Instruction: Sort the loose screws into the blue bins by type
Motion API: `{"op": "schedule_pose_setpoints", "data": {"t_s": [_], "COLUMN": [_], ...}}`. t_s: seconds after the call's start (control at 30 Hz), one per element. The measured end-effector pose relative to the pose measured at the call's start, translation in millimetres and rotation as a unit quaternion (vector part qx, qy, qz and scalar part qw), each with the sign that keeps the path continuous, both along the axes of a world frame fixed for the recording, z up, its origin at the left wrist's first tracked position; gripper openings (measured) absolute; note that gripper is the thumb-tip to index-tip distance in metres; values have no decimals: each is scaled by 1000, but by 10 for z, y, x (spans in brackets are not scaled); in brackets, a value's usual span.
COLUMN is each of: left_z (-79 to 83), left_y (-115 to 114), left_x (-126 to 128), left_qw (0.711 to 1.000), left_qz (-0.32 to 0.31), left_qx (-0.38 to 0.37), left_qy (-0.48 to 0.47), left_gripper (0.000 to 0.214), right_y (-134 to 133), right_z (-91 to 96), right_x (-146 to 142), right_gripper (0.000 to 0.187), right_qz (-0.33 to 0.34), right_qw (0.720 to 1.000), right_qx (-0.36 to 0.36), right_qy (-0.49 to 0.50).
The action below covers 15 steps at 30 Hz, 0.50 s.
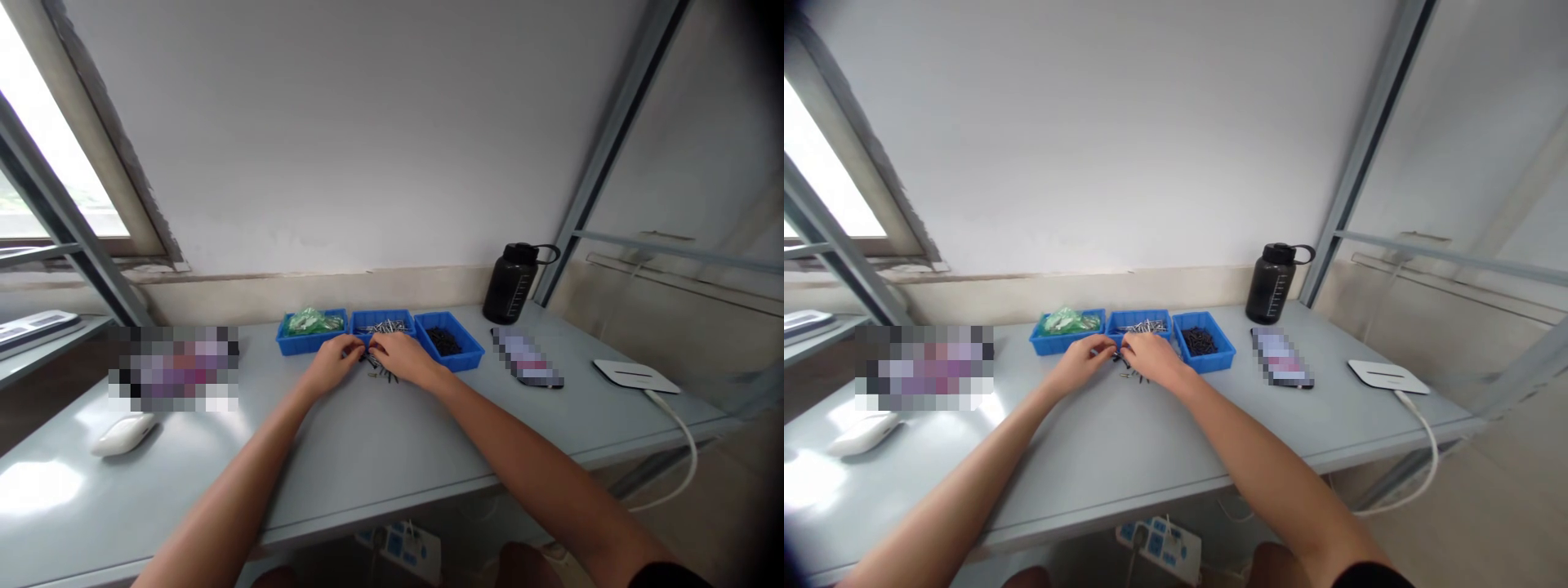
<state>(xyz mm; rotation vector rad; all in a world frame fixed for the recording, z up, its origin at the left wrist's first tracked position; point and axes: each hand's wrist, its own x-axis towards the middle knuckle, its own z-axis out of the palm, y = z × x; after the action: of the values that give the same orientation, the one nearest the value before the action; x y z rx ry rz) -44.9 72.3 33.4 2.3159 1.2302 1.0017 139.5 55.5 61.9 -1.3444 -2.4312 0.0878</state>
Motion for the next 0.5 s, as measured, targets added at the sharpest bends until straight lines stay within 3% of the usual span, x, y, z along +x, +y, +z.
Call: {"op": "schedule_pose_setpoints", "data": {"t_s": [0.5], "left_z": [-16], "left_y": [-26], "left_x": [-18], "left_qw": [999], "left_qz": [25], "left_qx": [-38], "left_qy": [-23], "left_gripper": [10], "right_y": [-45], "right_z": [25], "right_x": [-33], "right_gripper": [27], "right_qz": [34], "right_qw": [998], "right_qx": [13], "right_qy": [49]}}
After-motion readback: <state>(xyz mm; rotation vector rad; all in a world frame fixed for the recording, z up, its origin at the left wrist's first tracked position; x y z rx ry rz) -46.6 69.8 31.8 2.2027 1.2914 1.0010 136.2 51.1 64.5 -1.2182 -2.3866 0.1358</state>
